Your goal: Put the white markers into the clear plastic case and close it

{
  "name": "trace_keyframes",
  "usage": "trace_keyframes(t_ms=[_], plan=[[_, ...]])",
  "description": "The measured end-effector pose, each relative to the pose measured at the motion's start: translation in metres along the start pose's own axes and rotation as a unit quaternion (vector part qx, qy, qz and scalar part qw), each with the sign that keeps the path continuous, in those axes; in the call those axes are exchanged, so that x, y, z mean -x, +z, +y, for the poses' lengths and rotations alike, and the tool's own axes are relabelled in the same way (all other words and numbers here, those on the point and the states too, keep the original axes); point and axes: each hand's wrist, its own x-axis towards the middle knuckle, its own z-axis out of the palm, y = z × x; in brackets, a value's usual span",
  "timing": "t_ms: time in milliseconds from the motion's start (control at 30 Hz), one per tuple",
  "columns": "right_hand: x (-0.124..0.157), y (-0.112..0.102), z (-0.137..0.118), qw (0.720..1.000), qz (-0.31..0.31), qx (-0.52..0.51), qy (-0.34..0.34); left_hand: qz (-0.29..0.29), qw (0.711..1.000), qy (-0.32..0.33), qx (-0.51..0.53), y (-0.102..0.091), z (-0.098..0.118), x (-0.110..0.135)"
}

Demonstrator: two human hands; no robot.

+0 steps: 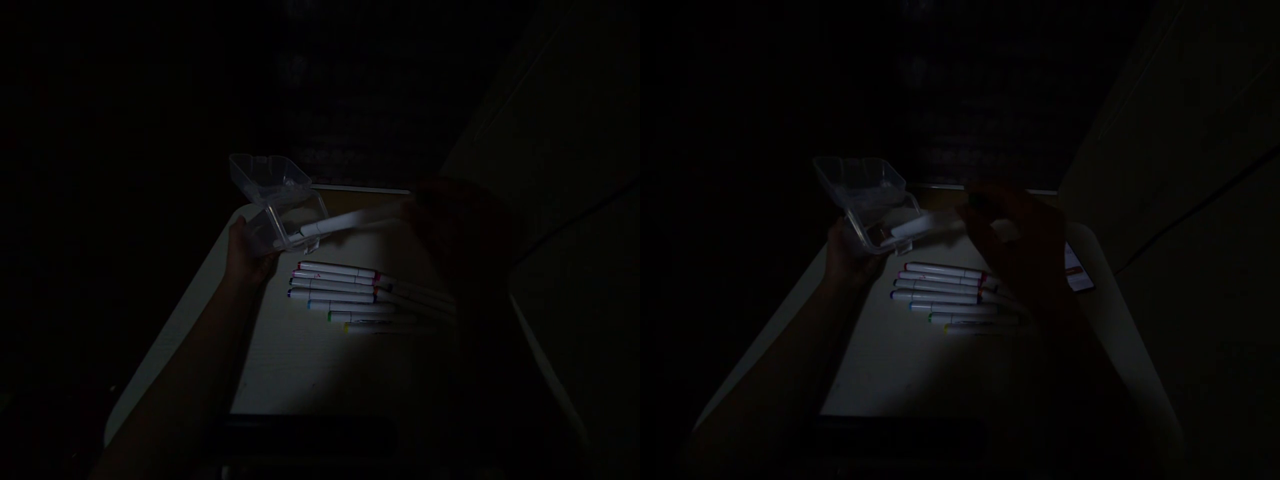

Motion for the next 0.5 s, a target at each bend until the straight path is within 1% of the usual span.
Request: trace_keyframes(t_ms=[67,167,267,400,500], plan=[[0.001,0.005,0.003,0.999,-0.027,-0.013,-0.011,-0.003,1.0,0.001,0.014,-0.002,-0.001,-0.002],[0.002,0.011,0.007,0.999,-0.049,0.001,-0.016,-0.005,1.0,0.011,0.02,-0.005,-0.002,-0.004],[0.001,0.016,0.011,0.996,-0.088,0.011,-0.006,-0.011,1.0,0.015,0.01,-0.005,-0.002,-0.004],[0.0,0.02,0.017,0.988,-0.152,-0.007,0.0,0.014,1.0,0.011,-0.006,-0.002,-0.002,-0.002],[0.002,0.024,0.017,0.984,-0.173,-0.03,-0.009,0.013,1.0,0.015,0.01,-0.002,-0.002,-0.002]])
